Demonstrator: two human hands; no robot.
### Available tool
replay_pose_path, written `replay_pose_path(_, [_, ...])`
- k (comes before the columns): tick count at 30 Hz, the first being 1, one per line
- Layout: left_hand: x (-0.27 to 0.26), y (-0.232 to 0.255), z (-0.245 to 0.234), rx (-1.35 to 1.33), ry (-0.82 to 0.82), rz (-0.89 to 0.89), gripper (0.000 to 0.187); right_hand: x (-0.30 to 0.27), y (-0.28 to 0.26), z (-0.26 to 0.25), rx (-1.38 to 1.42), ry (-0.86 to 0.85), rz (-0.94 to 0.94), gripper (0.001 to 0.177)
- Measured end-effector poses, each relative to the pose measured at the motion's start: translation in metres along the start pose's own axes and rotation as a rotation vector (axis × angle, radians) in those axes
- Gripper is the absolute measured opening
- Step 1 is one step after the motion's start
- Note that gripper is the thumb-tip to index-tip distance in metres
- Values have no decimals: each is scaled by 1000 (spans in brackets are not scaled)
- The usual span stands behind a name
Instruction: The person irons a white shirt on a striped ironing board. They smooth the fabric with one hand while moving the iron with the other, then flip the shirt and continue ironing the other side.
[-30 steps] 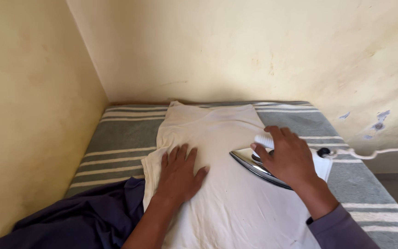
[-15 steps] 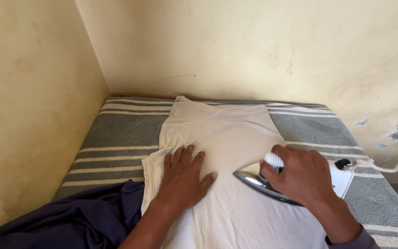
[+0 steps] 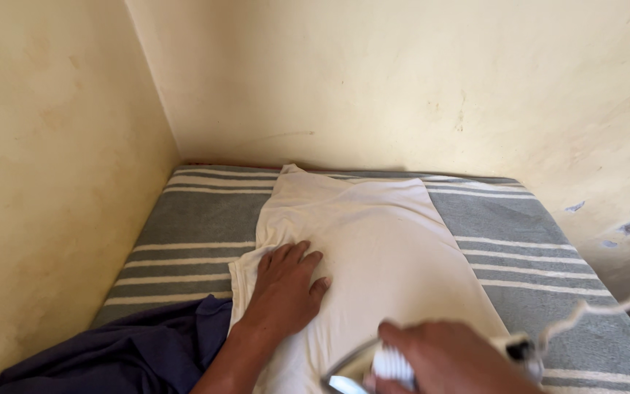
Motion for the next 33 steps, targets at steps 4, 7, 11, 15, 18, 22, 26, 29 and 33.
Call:
replay_pose_path(4, [-2,1,-1,-1,-23,-7,54,13,-3,34,-95,-69,-94,20])
replay_pose_path(7, [-2,2,-1,8,-25,-9,55,13,2,37,-82,-69,-62,24])
replay_pose_path(11, [0,2,0,0,-22,-4,55,14,0,29,-57,-75,-12,23])
replay_pose_path(15, [-1,0,2,-2,-15,6,50,7,7,-2,20,92,96,46])
replay_pose_path(18, [-2,0,2,-3,20,31,49,-4,20,-29,106,218,287,52])
replay_pose_path(22, [0,-2,4,-9,16,23,50,-12,33,-62,150,326,427,43])
replay_pose_path(26, [-1,-1,5,-1,9,15,53,-10,57,-83,215,416,524,54])
replay_pose_path(29, [0,0,4,5,-7,5,53,-7,76,-87,195,420,564,61])
replay_pose_path(33, [0,1,5,11,-33,-5,54,-10,96,-94,138,512,579,65])
Point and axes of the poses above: each hand's wrist, its own x-axis towards the middle knuckle, its own z-axis out of the palm, y = z × x, the point moved 8 cm from there along x, towards the middle knuckle, and after that the axes turned 6 degrees about -y, right-handed, at the moved point
